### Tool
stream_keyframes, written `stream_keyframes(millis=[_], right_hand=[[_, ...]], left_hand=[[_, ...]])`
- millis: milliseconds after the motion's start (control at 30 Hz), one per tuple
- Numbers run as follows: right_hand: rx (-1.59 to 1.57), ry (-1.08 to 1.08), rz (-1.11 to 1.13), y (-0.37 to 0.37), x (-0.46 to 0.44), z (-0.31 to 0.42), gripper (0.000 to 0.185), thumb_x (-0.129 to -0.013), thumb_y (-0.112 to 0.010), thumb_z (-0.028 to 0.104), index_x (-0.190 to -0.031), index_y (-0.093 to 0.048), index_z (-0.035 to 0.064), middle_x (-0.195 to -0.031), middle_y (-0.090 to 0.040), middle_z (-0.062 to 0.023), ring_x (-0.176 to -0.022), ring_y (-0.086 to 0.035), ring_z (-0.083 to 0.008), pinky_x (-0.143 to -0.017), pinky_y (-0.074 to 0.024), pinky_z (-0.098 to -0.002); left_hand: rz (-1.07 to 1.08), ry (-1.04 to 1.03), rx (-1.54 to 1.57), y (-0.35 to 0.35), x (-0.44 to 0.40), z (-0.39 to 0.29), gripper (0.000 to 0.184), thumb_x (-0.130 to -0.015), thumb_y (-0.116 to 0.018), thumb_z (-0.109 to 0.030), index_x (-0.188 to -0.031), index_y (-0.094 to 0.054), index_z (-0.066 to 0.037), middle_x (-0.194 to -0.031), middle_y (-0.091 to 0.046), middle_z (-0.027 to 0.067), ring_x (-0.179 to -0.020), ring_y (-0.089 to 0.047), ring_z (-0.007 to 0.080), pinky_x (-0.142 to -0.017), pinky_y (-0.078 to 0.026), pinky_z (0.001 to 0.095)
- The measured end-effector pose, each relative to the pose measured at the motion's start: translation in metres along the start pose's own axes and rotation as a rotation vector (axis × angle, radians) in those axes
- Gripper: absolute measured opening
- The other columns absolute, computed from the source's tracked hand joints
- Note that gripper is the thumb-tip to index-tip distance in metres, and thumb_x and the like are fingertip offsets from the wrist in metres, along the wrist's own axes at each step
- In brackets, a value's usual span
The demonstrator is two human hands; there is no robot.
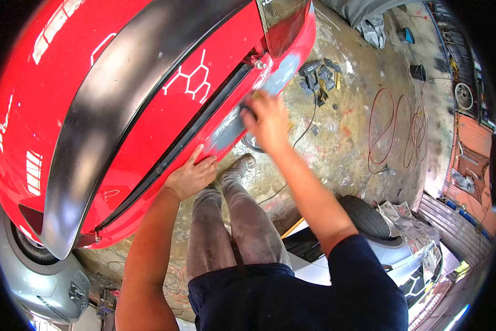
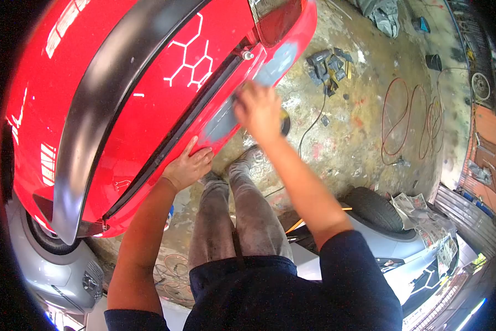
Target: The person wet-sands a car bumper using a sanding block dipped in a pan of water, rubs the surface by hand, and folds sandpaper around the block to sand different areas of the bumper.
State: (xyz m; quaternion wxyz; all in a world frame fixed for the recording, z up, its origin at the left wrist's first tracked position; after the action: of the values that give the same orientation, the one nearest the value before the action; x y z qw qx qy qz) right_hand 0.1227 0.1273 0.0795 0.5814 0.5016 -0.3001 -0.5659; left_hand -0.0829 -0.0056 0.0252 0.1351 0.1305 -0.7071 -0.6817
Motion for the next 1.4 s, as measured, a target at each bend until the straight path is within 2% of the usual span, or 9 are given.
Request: stream_keyframes(millis=[200, 300, 500, 700, 833, 1033, 1167, 1267, 1400], right_hand=[[-0.051, -0.126, -0.003, 0.001, 0.023, 0.04, 0.03, -0.08, -0.08, 0.021, -0.108, -0.077, 0.0115, -0.131, -0.068, -0.0137, -0.114, -0.061, -0.035, -0.094, -0.0478, -0.0502], [-0.197, 0.058, 0.103, -0.005, 0.063, 0.103, 0.031, -0.075, -0.082, 0.019, -0.105, -0.077, 0.0117, -0.13, -0.068, -0.0147, -0.113, -0.063, -0.0353, -0.092, -0.0489, -0.0484], [-0.069, -0.111, -0.063, 0.003, 0.014, 0.023, 0.032, -0.076, -0.084, 0.019, -0.106, -0.077, 0.0115, -0.129, -0.069, -0.0138, -0.111, -0.063, -0.0355, -0.091, -0.0502, -0.0484], [-0.202, 0.122, 0.161, -0.006, 0.057, 0.074, 0.033, -0.077, -0.084, 0.021, -0.108, -0.077, 0.0124, -0.133, -0.068, -0.0105, -0.112, -0.063, -0.0342, -0.091, -0.0508, -0.0489], [-0.089, -0.128, -0.06, 0.004, 0.028, 0.036, 0.033, -0.076, -0.083, 0.021, -0.107, -0.077, 0.0111, -0.126, -0.07, -0.0127, -0.109, -0.064, -0.0356, -0.093, -0.05, -0.0479], [-0.187, 0.084, 0.094, -0.006, 0.055, 0.067, 0.034, -0.076, -0.083, 0.02, -0.109, -0.077, 0.0126, -0.13, -0.068, -0.0105, -0.109, -0.063, -0.0339, -0.09, -0.0506, -0.0485], [-0.042, -0.174, -0.113, -0.004, 0.033, 0.037, 0.033, -0.078, -0.08, 0.022, -0.109, -0.075, 0.0111, -0.127, -0.068, -0.0138, -0.109, -0.061, -0.0356, -0.091, -0.0496, -0.0489], [-0.15, -0.015, 0.055, -0.009, 0.073, 0.105, 0.034, -0.077, -0.081, 0.023, -0.11, -0.076, 0.014, -0.13, -0.066, -0.0103, -0.109, -0.06, -0.0353, -0.091, -0.0498, -0.0475], [-0.14, -0.114, -0.005, -0.001, 0.037, 0.051, 0.035, -0.077, -0.084, 0.021, -0.108, -0.075, 0.0083, -0.129, -0.068, -0.0123, -0.108, -0.062, -0.036, -0.091, -0.0501, -0.0472]], left_hand=[[-0.01, 0.005, 0.019, 0.004, 0.002, -0.001, 0.031, -0.093, -0.057, -0.031, -0.115, -0.07, -0.015, -0.136, -0.063, 0.0003, -0.14, -0.048, 0.0206, -0.127, -0.025, 0.0672], [0.008, 0.015, 0.027, 0.001, 0.003, -0.002, 0.031, -0.095, -0.055, -0.031, -0.117, -0.071, -0.015, -0.136, -0.064, -0.0007, -0.141, -0.048, 0.0207, -0.127, -0.023, 0.0686], [0.004, 0.001, 0.024, 0.003, 0.002, -0.002, 0.025, -0.092, -0.058, -0.031, -0.109, -0.071, -0.017, -0.136, -0.064, -0.0007, -0.141, -0.048, 0.02, -0.128, -0.024, 0.0669], [0.035, -0.002, 0.042, 0.002, 0.001, -0.001, 0.027, -0.091, -0.059, -0.03, -0.11, -0.07, -0.015, -0.136, -0.064, 0.0008, -0.142, -0.047, 0.0204, -0.127, -0.023, 0.0674], [-0.003, -0.008, 0.022, 0.001, 0.001, -0.001, 0.029, -0.092, -0.059, -0.03, -0.113, -0.07, -0.014, -0.137, -0.063, 0.002, -0.143, -0.047, 0.0208, -0.127, -0.023, 0.0676], [-0.04, 0.0, 0.043, 0.0, 0.002, -0.002, 0.03, -0.093, -0.058, -0.029, -0.116, -0.07, -0.014, -0.137, -0.063, 0.0028, -0.143, -0.047, 0.0208, -0.126, -0.023, 0.0684], [-0.023, -0.001, 0.023, 0.002, 0.0, 0.0, 0.03, -0.093, -0.058, -0.03, -0.115, -0.071, -0.015, -0.137, -0.064, 0.0028, -0.142, -0.048, 0.0203, -0.126, -0.023, 0.0689], [-0.003, 0.016, 0.027, -0.003, 0.001, -0.002, 0.029, -0.093, -0.058, -0.031, -0.112, -0.073, -0.015, -0.136, -0.064, 0.0029, -0.142, -0.048, 0.0202, -0.126, -0.023, 0.0689], [-0.021, -0.013, 0.04, 0.0, 0.003, -0.004, 0.027, -0.093, -0.058, -0.031, -0.11, -0.073, -0.016, -0.134, -0.065, 0.0029, -0.141, -0.049, 0.0205, -0.126, -0.024, 0.0692]])
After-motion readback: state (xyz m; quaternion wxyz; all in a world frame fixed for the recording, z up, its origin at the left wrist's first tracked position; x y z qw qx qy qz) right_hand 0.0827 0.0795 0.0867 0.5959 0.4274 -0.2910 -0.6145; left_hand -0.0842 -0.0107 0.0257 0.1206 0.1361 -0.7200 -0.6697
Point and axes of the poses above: each hand's wrist, its own x-axis away from the middle knuckle, its own y-axis out of the back of the hand, z = x × y, the point moved 6 cm from there along -x, towards the middle knuckle
